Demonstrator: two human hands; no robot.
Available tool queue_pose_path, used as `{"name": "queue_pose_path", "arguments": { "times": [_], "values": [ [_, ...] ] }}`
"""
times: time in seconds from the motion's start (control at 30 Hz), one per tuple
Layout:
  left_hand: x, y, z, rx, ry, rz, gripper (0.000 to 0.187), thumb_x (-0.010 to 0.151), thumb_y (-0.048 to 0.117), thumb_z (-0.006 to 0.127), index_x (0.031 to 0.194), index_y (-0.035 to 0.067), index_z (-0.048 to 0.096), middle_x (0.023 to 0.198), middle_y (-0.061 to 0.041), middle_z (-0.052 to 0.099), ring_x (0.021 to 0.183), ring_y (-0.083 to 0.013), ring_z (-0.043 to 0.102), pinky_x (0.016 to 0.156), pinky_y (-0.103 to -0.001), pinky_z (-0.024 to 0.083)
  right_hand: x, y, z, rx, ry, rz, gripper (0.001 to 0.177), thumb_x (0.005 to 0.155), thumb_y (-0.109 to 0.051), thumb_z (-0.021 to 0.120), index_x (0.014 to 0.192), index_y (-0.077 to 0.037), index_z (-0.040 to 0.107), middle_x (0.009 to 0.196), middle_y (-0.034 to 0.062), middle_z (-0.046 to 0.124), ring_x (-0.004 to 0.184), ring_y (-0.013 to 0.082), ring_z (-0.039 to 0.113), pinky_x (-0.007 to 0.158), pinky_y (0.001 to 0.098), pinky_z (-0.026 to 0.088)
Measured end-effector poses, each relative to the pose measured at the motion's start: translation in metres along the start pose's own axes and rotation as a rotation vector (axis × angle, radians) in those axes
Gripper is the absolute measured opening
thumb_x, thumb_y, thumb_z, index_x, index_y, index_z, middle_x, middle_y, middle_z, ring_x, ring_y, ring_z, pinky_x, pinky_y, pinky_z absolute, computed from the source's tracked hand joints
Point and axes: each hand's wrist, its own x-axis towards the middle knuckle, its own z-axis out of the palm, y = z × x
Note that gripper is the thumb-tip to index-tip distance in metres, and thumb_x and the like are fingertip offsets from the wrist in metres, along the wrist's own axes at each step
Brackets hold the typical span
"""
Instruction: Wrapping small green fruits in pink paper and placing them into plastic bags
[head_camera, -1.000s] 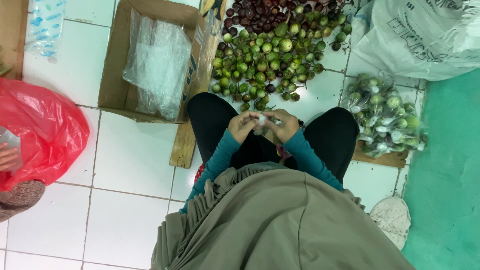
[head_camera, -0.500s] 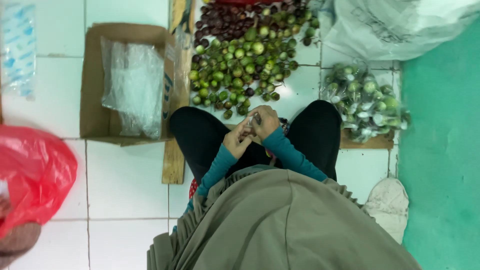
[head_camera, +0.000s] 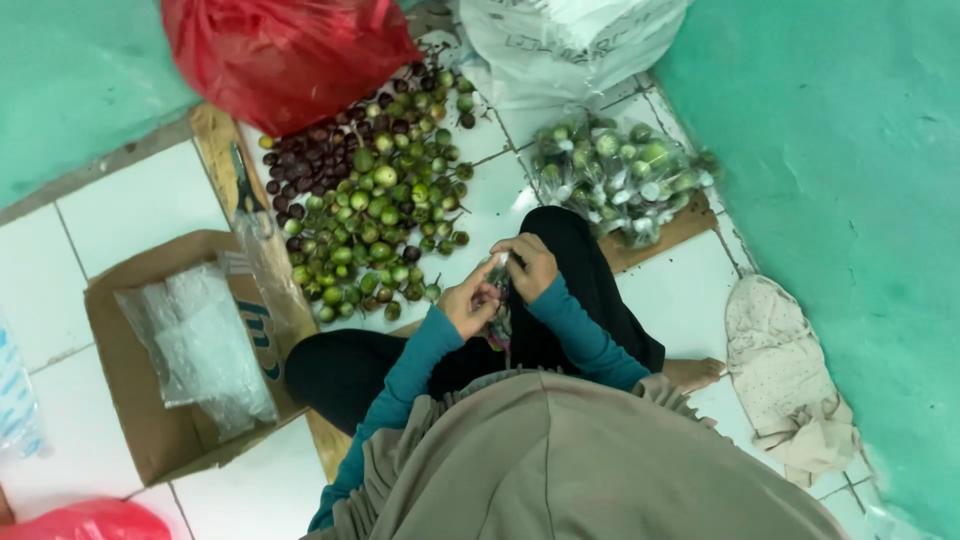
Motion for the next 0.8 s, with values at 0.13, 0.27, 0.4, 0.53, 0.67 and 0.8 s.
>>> {"name": "queue_pose_path", "arguments": {
  "times": [0.13, 0.27, 0.4, 0.53, 0.67, 0.8],
  "values": [
    [0.068, 0.003, 0.030, 0.113, -0.141, 0.073, 0.080, 0.095, 0.017, 0.068, 0.165, 0.034, 0.033, 0.108, -0.008, 0.075, 0.097, -0.0268, 0.073, 0.080, -0.046, 0.062, 0.001, 0.017, -0.063, 0.057, 0.144, 0.039, 0.030, 0.093, 0.005, 0.065, 0.106, -0.018, 0.078, 0.096, 0.0089, 0.070, 0.095, 0.0376, 0.064, 0.091, 0.0502, 0.053],
    [0.126, 0.007, 0.079, 0.155, -0.281, 0.093, 0.081, 0.094, 0.026, 0.067, 0.164, 0.038, 0.030, 0.110, -0.006, 0.075, 0.101, -0.0258, 0.072, 0.084, -0.046, 0.061, -0.008, 0.051, -0.110, 0.019, 0.264, 0.182, 0.031, 0.097, 0.003, 0.061, 0.110, -0.020, 0.077, 0.099, 0.0100, 0.071, 0.094, 0.0368, 0.066, 0.088, 0.0496, 0.054],
    [0.171, -0.003, 0.132, 0.180, -0.461, 0.027, 0.086, 0.094, 0.032, 0.065, 0.168, 0.035, 0.021, 0.113, -0.004, 0.074, 0.105, -0.0254, 0.072, 0.090, -0.046, 0.061, -0.029, 0.096, -0.145, -0.024, 0.344, 0.344, 0.031, 0.099, 0.003, 0.060, 0.111, -0.018, 0.079, 0.098, 0.0140, 0.073, 0.084, 0.0371, 0.067, 0.076, 0.0497, 0.056],
    [0.199, -0.015, 0.162, 0.231, -0.618, 0.004, 0.083, 0.101, 0.026, 0.057, 0.170, 0.029, 0.012, 0.113, -0.006, 0.068, 0.103, -0.0278, 0.068, 0.091, -0.051, 0.059, -0.033, 0.142, -0.160, -0.127, 0.349, 0.427, 0.022, 0.095, 0.003, 0.066, 0.112, -0.006, 0.077, 0.097, 0.0219, 0.073, 0.083, 0.0447, 0.068, 0.073, 0.0546, 0.057],
    [0.213, -0.034, 0.178, 0.301, -0.631, -0.082, 0.080, 0.101, 0.024, 0.057, 0.169, 0.025, 0.016, 0.116, -0.011, 0.067, 0.106, -0.0321, 0.068, 0.092, -0.052, 0.060, -0.028, 0.221, -0.158, -0.182, 0.358, 0.468, 0.029, 0.098, 0.002, 0.063, 0.120, -0.011, 0.075, 0.108, 0.0195, 0.072, 0.094, 0.0422, 0.068, 0.081, 0.0543, 0.058],
    [0.219, -0.064, 0.181, 0.376, -0.588, -0.151, 0.078, 0.100, 0.032, 0.058, 0.168, 0.029, 0.021, 0.117, -0.007, 0.071, 0.106, -0.0308, 0.071, 0.091, -0.050, 0.061, -0.020, 0.269, -0.144, -0.150, 0.315, 0.479, 0.039, 0.104, 0.003, 0.057, 0.136, -0.016, 0.067, 0.128, 0.0177, 0.062, 0.107, 0.0427, 0.064, 0.098, 0.0584, 0.058]
  ]
}}
